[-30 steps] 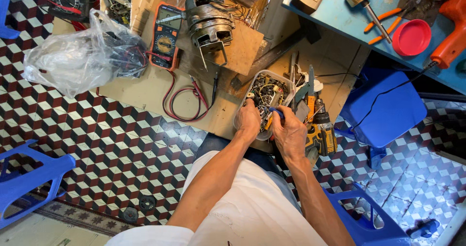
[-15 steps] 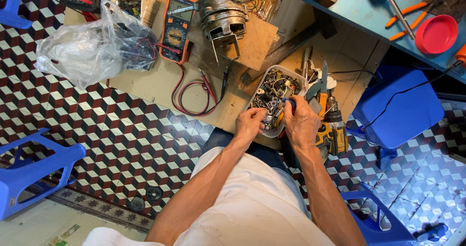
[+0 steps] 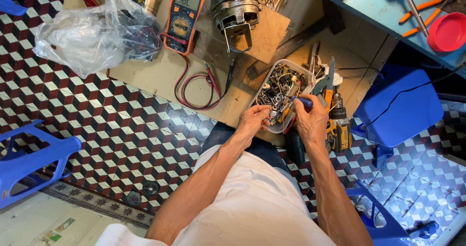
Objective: The person works on a cylindrical electrical component at a cluttered workbench. They insert a small metal pin into the component, then use a cordless drill to tighten a screw. After a brief walk around the room, they return to the bench, select a small blue component from a parts bin, insert it into the device, and use the drill again to secure it.
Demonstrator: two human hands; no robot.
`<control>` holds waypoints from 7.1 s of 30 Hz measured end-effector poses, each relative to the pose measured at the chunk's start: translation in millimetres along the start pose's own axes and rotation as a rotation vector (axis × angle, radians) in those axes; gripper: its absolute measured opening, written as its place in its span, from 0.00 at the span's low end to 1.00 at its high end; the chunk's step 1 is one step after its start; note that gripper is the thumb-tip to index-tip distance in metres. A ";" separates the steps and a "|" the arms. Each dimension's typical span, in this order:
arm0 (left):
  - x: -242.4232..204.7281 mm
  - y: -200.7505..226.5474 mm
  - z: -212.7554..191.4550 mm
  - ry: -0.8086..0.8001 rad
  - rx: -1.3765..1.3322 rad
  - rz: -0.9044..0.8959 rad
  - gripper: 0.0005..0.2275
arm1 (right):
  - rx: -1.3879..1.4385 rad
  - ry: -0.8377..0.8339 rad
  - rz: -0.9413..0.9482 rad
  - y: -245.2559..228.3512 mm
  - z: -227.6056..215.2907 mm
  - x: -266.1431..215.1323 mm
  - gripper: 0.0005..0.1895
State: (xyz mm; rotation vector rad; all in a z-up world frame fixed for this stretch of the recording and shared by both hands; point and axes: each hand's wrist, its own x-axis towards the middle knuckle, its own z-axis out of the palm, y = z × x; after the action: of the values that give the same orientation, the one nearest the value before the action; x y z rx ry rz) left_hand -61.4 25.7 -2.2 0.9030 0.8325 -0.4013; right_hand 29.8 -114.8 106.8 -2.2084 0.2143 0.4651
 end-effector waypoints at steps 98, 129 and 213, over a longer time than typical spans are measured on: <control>92.2 9.6 15.0 -0.058 1.980 0.792 0.06 | 0.005 0.107 -0.053 19.9 3.1 -47.5 0.12; -50.8 40.2 -24.5 0.180 0.571 0.371 0.12 | -0.041 0.010 -0.129 5.8 30.7 -38.7 0.12; -46.3 39.6 7.7 0.239 0.951 0.359 0.12 | -0.032 0.033 -0.078 -5.0 38.6 -9.7 0.13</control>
State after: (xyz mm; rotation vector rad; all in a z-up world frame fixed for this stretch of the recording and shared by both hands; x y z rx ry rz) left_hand -62.3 40.9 57.3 1.9810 0.6570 -0.3721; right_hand 12.6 -81.6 92.2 -2.2476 0.1386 0.3923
